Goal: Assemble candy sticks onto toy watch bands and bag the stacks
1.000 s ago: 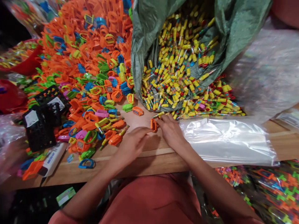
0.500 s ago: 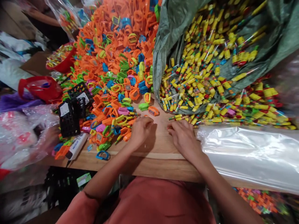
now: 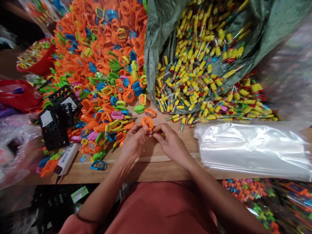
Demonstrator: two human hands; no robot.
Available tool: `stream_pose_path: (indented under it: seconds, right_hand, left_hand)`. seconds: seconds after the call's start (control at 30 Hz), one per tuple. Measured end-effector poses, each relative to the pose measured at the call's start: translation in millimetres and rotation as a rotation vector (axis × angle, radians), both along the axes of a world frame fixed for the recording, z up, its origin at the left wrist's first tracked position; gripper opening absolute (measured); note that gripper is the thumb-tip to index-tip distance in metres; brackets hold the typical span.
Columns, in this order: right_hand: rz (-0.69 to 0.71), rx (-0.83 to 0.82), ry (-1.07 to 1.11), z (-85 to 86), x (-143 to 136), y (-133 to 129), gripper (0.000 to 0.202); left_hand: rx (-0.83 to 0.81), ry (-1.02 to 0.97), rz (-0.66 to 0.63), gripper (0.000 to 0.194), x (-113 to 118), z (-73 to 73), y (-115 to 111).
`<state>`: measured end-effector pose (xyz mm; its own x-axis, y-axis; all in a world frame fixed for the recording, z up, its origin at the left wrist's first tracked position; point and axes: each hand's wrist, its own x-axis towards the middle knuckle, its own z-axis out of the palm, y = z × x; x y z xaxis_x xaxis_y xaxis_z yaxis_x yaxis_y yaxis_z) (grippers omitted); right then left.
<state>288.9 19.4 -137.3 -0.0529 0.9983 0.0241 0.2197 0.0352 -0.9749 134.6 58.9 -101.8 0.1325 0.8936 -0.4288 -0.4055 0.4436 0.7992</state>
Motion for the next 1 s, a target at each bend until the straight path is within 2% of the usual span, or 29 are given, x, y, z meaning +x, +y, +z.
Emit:
stream_pose_path:
  seconds: [0.13, 0.27, 0.4, 0.57, 0.7, 0.77, 0.83, 1.0]
  right_hand:
    - [-0.118, 0.028, 0.01, 4.6, 15, -2, 0.02]
    - [-0.17, -0.014, 0.019, -8.0, 34, -13, 0.021]
    - [-0.108, 0.075, -0.315, -19.0, 44, -27, 0.013]
    - [0.017, 0.209, -0.715, -16.9, 35, -28, 0.02]
    - [0.009, 0.206, -0.686, -8.4, 24, -21, 0.024]
    - [-0.012, 0.211, -0.662, -8.6, 24, -21, 0.034]
    - [-0.013, 0.227, -0.649, -14.8, 28, -24, 0.037]
    - [-0.072, 0.256, -0.573, -33.3, 40, -33, 0.02]
  left_hand:
    - [-0.01, 0.024, 0.03, 0.046, -4, -3.9, 1]
    - [-0.057, 0.024, 0.076, 0.042, -11, -10.7, 3]
    - [-0.093, -0.002, 0.071, 0.038, -18, -16.6, 3]
    - [-0.092, -0.044, 0.038, 0.044, -15, -18.4, -3]
    - [-0.03, -0.085, 0.028, 0.049, -10, -16.1, -7]
    - [-0.007, -0.085, 0.046, 0.049, -10, -15.6, -7]
    - [-0.003, -0.08, 0.07, 0.048, -11, -16.2, -6]
    - [-0.02, -0.071, 0.079, 0.05, -12, -19.7, -7]
